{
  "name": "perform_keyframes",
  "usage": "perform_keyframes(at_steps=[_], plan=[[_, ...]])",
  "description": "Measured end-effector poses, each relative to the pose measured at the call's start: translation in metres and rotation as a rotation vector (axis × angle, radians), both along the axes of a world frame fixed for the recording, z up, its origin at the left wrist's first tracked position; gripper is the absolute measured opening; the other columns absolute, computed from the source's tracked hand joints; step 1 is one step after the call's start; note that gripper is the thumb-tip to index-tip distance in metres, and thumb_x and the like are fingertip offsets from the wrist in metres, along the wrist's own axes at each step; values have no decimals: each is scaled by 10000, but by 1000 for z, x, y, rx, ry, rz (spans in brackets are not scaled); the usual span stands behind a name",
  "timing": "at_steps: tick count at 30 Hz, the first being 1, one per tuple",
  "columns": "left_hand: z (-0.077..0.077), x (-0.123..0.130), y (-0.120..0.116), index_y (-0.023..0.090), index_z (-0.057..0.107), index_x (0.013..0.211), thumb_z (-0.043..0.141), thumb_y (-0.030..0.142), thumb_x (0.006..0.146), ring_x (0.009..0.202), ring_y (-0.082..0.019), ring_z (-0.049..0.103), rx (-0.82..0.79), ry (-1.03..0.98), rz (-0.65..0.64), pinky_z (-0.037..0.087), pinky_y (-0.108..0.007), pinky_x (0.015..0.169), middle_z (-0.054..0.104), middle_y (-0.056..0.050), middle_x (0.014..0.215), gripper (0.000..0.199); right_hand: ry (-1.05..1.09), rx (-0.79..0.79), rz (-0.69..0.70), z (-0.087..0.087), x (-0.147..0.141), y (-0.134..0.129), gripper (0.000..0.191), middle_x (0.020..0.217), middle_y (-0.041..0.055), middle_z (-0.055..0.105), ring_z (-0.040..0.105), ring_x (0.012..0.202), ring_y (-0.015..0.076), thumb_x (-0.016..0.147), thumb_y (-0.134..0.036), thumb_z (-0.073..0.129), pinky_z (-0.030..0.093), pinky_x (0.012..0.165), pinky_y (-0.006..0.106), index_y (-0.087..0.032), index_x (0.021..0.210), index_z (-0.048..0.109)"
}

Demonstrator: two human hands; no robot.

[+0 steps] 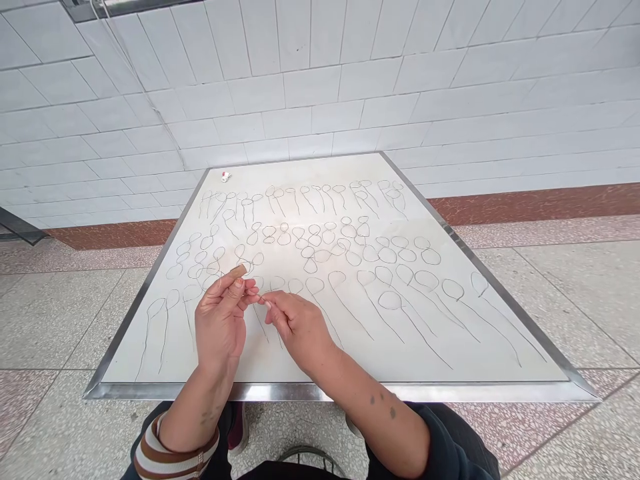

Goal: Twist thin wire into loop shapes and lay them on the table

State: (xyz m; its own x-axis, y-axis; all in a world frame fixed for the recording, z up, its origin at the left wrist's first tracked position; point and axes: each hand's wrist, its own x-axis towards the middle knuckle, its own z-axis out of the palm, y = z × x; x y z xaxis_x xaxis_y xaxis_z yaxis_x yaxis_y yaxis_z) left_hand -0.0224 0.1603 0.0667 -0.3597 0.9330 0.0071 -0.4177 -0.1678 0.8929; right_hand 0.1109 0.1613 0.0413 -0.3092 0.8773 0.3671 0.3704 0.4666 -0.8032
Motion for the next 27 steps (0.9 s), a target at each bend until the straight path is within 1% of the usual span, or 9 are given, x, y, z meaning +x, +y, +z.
perform_keyframes(at_steps=[4, 7, 10, 13, 17, 22, 27], plan=[[1, 1, 0, 168, 746, 925, 729, 269, 783, 671, -123, 629, -2, -50, -22, 528, -269, 618, 702, -49, 806, 175, -79, 104, -11, -2, -3, -1, 218, 734, -6, 656, 620, 719, 142, 993, -218, 396, 481, 655, 258, -206, 1021, 612], [0, 1, 1, 162, 747, 896, 713, 291, 801, 654, -109, 616, -12, -62, -19, 522, -261, 637, 699, -45, 769, 163, -170, 181, -39, -4, -4, -2, 239, 751, 16, 668, 624, 730, 159, 995, -210, 372, 477, 628, 267, -188, 1067, 598], [-1, 1, 2, 165, 751, 909, 718, 282, 796, 660, -111, 619, -9, -33, 3, 516, -260, 649, 708, -49, 777, 166, -255, 204, -36, -4, -4, -2, 275, 756, 21, 672, 620, 715, 161, 971, -156, 366, 459, 588, 258, -188, 1130, 588], [-2, 0, 1, 169, 754, 880, 726, 268, 783, 678, -123, 630, -4, 4, 42, 512, -268, 647, 722, -58, 810, 141, -287, 204, -35, -3, -3, -3, 317, 719, 14, 654, 595, 656, 152, 926, -106, 369, 436, 560, 249, -187, 1135, 594], [-1, 0, 0, 168, 753, 843, 721, 261, 785, 657, -123, 629, -2, 38, 52, 513, -284, 657, 731, -60, 826, 114, -254, 126, -30, -1, -3, -4, 339, 664, -14, 618, 564, 606, 140, 899, -86, 367, 423, 561, 245, -204, 1114, 600], [2, -3, 0, 168, 743, 790, 729, 247, 777, 647, -115, 629, 11, 53, 98, 518, -297, 682, 736, -60, 877, 81, -148, -12, 19, -1, -5, -7, 275, 719, -25, 651, 607, 655, 134, 953, -164, 356, 450, 606, 251, -223, 1133, 555], [7, -12, 1, 168, 740, 792, 723, 246, 785, 682, -119, 641, 44, 64, 158, 519, -286, 684, 730, -59, 905, 80, -42, -161, 71, -1, -4, -9, 214, 751, -36, 665, 622, 674, 121, 977, -222, 362, 474, 645, 255, -248, 1085, 544]])
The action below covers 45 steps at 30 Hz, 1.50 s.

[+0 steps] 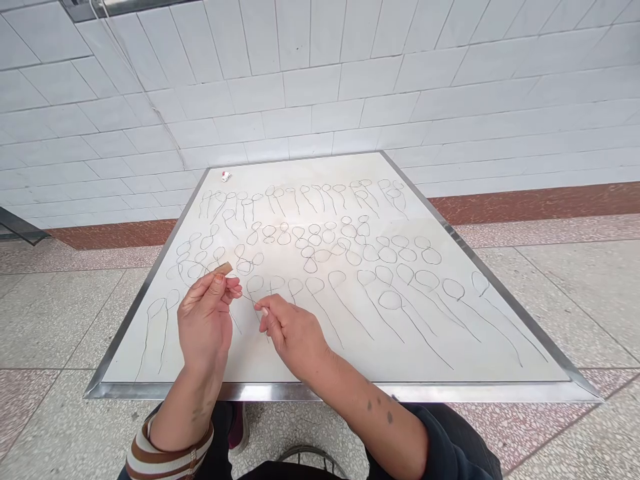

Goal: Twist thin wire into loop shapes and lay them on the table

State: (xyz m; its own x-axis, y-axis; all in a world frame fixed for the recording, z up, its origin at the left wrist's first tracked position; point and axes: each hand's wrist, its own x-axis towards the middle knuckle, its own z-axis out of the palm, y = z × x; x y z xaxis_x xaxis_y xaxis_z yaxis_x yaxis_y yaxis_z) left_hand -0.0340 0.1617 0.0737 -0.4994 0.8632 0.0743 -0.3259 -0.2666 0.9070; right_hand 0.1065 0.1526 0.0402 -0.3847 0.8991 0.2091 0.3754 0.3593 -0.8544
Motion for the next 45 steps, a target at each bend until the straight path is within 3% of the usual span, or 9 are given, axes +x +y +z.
perform_keyframes(at_steps=[9, 14, 17, 21, 26, 30, 36, 41, 45], plan=[[4, -6, 2, 182, 743, 799, 729, 268, 778, 672, -103, 634, 13, -41, -9, 505, -252, 628, 731, -61, 940, 90, 288, -202, -18, 13, 17, 16, 246, 744, 4, 659, 597, 678, 136, 977, -316, 367, 510, 635, 275, -220, 907, 582], [-4, 9, -2, 178, 758, 867, 719, 286, 787, 684, -132, 639, -33, 17, -98, 519, -296, 669, 736, -69, 876, 140, 100, 107, -70, 13, 12, 13, 186, 817, 18, 689, 599, 767, 169, 895, -388, 602, 498, 641, 279, -242, 1009, 624], [-8, 15, -3, 179, 757, 963, 705, 295, 803, 699, -139, 634, -51, 33, -131, 522, -307, 707, 718, -50, 775, 204, -71, 328, -133, 5, 7, 10, 142, 783, 25, 688, 590, 757, 173, 939, -306, 550, 468, 635, 281, -235, 1010, 651], [-8, 15, -3, 181, 762, 952, 711, 292, 799, 685, -136, 628, -54, 40, -127, 523, -313, 717, 711, -41, 758, 196, -178, 392, -128, 0, 6, 9, 213, 706, 18, 654, 553, 681, 161, 977, -249, 449, 426, 591, 277, -215, 930, 654], [-4, 10, -2, 188, 763, 874, 724, 290, 779, 649, -132, 618, -58, 80, -143, 520, -317, 675, 729, -55, 832, 145, -31, 239, -37, 11, 16, 14, 236, 758, 16, 666, 586, 756, 163, 975, -334, 451, 472, 658, 286, -230, 902, 650], [-4, 8, -3, 190, 763, 841, 722, 296, 777, 613, -125, 594, -133, 185, -390, 495, -294, 618, 727, -63, 841, 130, 214, 7, -125, 25, 28, 25, 236, 947, 37, 690, 622, 831, 164, 942, -410, 502, 502, 682, 290, -243, 989, 662], [-6, 5, -3, 220, 779, 871, 682, 305, 808, 583, -127, 544, -197, 347, -607, 455, -263, 554, 684, -46, 705, 144, 365, -247, -55, 31, 52, 42, 296, 1013, 27, 663, 579, 781, 124, 892, -418, 581, 490, 675, 268, -263, 1140, 626], [-3, 6, -3, 240, 785, 829, 657, 324, 806, 556, -138, 515, -265, 530, -791, 423, -267, 512, 714, -71, 763, 155, 310, -261, 163, 32, 62, 47, 470, 1074, 21, 654, 570, 753, 109, 823, -321, 666, 492, 665, 259, -294, 1274, 535], [-2, 9, -3, 244, 773, 784, 621, 343, 821, 555, -141, 495, -273, 646, -877, 397, -276, 514, 743, -84, 874, 185, 324, -342, 324, 31, 65, 48, 359, 885, -19, 632, 599, 735, 106, 820, -272, 659, 504, 693, 266, -253, 1169, 579]])
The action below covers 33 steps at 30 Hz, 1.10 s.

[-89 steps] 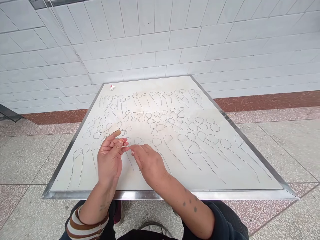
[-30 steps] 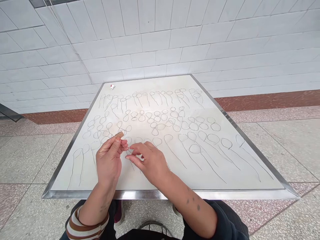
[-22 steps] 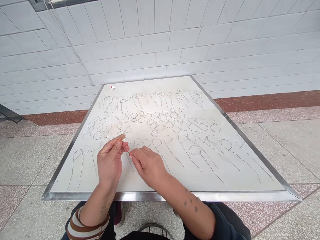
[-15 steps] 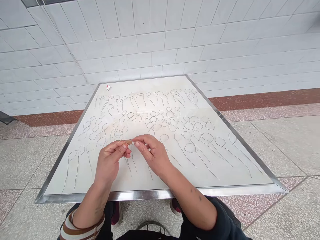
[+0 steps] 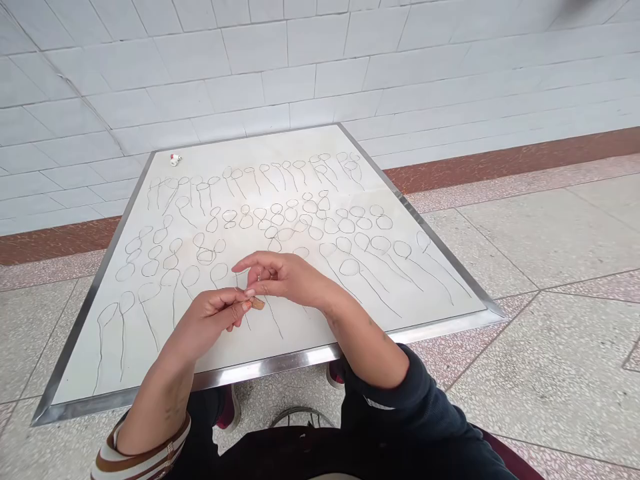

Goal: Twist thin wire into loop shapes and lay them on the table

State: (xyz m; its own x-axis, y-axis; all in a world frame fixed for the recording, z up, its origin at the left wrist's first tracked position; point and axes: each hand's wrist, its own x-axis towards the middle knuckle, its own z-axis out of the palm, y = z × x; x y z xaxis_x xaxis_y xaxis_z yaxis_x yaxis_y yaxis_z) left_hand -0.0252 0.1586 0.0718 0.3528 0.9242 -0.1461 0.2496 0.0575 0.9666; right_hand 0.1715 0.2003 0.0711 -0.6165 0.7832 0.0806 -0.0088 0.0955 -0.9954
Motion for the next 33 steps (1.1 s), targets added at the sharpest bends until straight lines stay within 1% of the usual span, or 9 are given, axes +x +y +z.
perform_keyframes(at_steps=[2, 5, 8, 13, 15, 19, 22, 28, 33], plan=[[1, 1, 0, 240, 768, 776, 610, 356, 823, 553, -140, 472, 8, 44, -19, 380, -274, 515, 737, -78, 829, 203, 0, -16, 46, -1, 1, 0, 272, 841, -30, 614, 596, 715, 99, 818, -256, 661, 489, 651, 245, -231, 1077, 582], [3, 2, -1, 233, 766, 808, 589, 359, 830, 560, -134, 443, -1, 78, -44, 367, -269, 520, 722, -61, 804, 218, -1, -28, 41, -1, 0, 0, 245, 831, -35, 614, 573, 669, 89, 799, -233, 685, 426, 532, 198, -225, 974, 514], [6, 3, -1, 230, 762, 845, 575, 351, 844, 572, -122, 425, -34, 99, -33, 364, -259, 531, 692, -34, 778, 222, 38, -46, 34, -4, -3, 0, 259, 804, -41, 614, 568, 637, 87, 805, -211, 685, 427, 526, 201, -228, 931, 460], [5, 1, 0, 220, 749, 912, 546, 392, 877, 570, -118, 417, -22, 109, 40, 357, -245, 533, 494, 26, 580, 268, 206, -94, -85, -10, -14, -1, 286, 771, -60, 593, 559, 608, 80, 807, -202, 699, 462, 567, 228, -238, 928, 443], [3, 2, -2, 210, 737, 934, 504, 426, 902, 552, -119, 416, -15, 124, 55, 353, -248, 529, 463, 33, 550, 319, 244, -110, -151, -11, -19, -1, 295, 771, -63, 587, 546, 588, 76, 801, -226, 710, 462, 556, 231, -242, 921, 441], [1, 11, -7, 197, 708, 998, 438, 469, 932, 513, -122, 421, -5, 134, 92, 368, -255, 535, 504, 35, 520, 389, 330, -141, -264, -12, -26, -4, 324, 754, -79, 562, 511, 561, 70, 787, -254, 722, 446, 525, 224, -257, 924, 428], [0, 16, -9, 202, 690, 1048, 404, 492, 943, 505, -127, 433, 10, 146, 111, 379, -257, 543, 515, 38, 508, 421, 336, -157, -316, -10, -27, -5, 322, 766, -80, 559, 496, 559, 66, 786, -242, 712, 437, 515, 218, -263, 934, 427], [-5, 17, -10, 216, 701, 1055, 397, 508, 938, 497, -130, 437, 0, 210, 68, 379, -256, 535, 533, 31, 504, 438, 238, -166, -314, -10, -23, -4, 306, 778, -73, 551, 499, 567, 71, 778, -244, 702, 447, 519, 226, -258, 933, 438], [-7, 22, -14, 210, 684, 1120, 391, 505, 936, 506, -134, 463, -27, 178, 71, 400, -258, 541, 557, 21, 531, 455, 198, -141, -338, -12, -19, -1, 292, 788, -70, 544, 491, 589, 73, 777, -247, 701, 448, 542, 226, -259, 931, 453]])
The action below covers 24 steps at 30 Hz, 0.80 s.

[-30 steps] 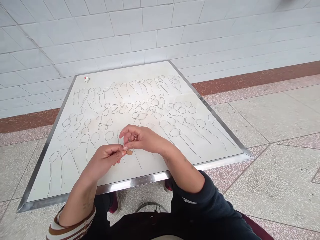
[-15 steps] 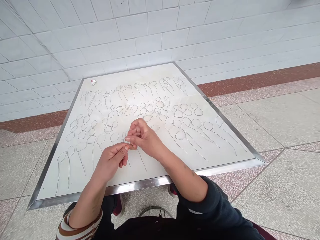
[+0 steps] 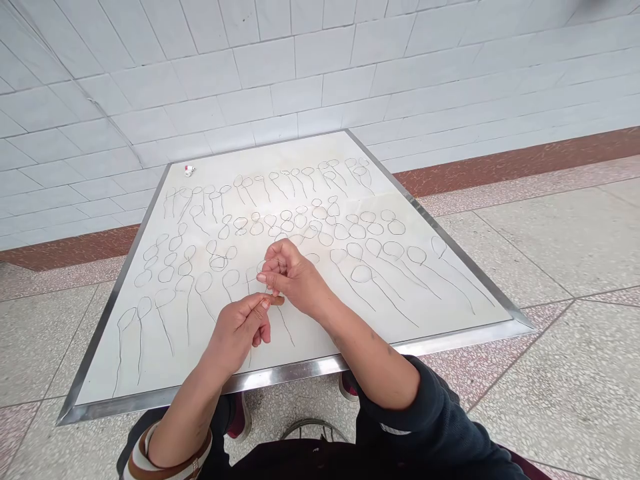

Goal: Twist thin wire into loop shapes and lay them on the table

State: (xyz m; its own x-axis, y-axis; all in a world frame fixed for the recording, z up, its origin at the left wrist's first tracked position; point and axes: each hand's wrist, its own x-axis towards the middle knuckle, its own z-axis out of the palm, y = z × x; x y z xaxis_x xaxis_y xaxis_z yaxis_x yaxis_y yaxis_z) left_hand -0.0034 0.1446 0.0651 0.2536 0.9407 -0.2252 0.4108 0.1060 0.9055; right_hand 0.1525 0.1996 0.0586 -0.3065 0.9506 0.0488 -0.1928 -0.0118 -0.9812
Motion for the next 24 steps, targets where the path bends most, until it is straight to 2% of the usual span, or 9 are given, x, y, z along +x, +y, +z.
perform_keyframes(at_steps=[4, 11, 18, 21, 24], plan=[[-3, 5, -4, 186, 667, 1152, 393, 498, 936, 516, -133, 474, -62, -68, -8, 414, -262, 543, 574, 11, 558, 468, -9, 35, -48, -2, 5, 5, 279, 805, -63, 556, 512, 624, 81, 789, -255, 696, 454, 584, 240, -262, 947, 466], [-12, 10, -6, 177, 675, 1075, 385, 463, 943, 561, -142, 521, -79, -87, -27, 449, -282, 586, 638, -22, 630, 428, -22, 44, -89, -3, 10, 9, 273, 796, -61, 555, 513, 627, 86, 788, -263, 697, 451, 583, 244, -261, 949, 477], [-19, 16, -12, 163, 676, 1011, 380, 417, 942, 569, -142, 529, -144, -102, -113, 457, -287, 593, 657, -38, 647, 397, -34, 70, -177, -1, 22, 18, 322, 783, -58, 563, 521, 618, 91, 756, -294, 732, 440, 558, 239, -255, 945, 475], [-17, 13, -12, 160, 680, 1075, 394, 400, 938, 611, -151, 561, -157, -106, -142, 477, -300, 627, 669, -47, 690, 398, -66, 91, -175, 2, 25, 18, 303, 789, -56, 559, 513, 620, 90, 768, -289, 720, 440, 563, 242, -254, 950, 479], [-9, 4, -4, 182, 647, 1208, 476, 426, 917, 781, -184, 623, -137, -181, -114, 498, -325, 721, 698, -77, 856, 417, -60, 122, -128, 5, 24, 15, 288, 802, -54, 555, 510, 638, 89, 797, -275, 696, 450, 586, 245, -258, 969, 466]])
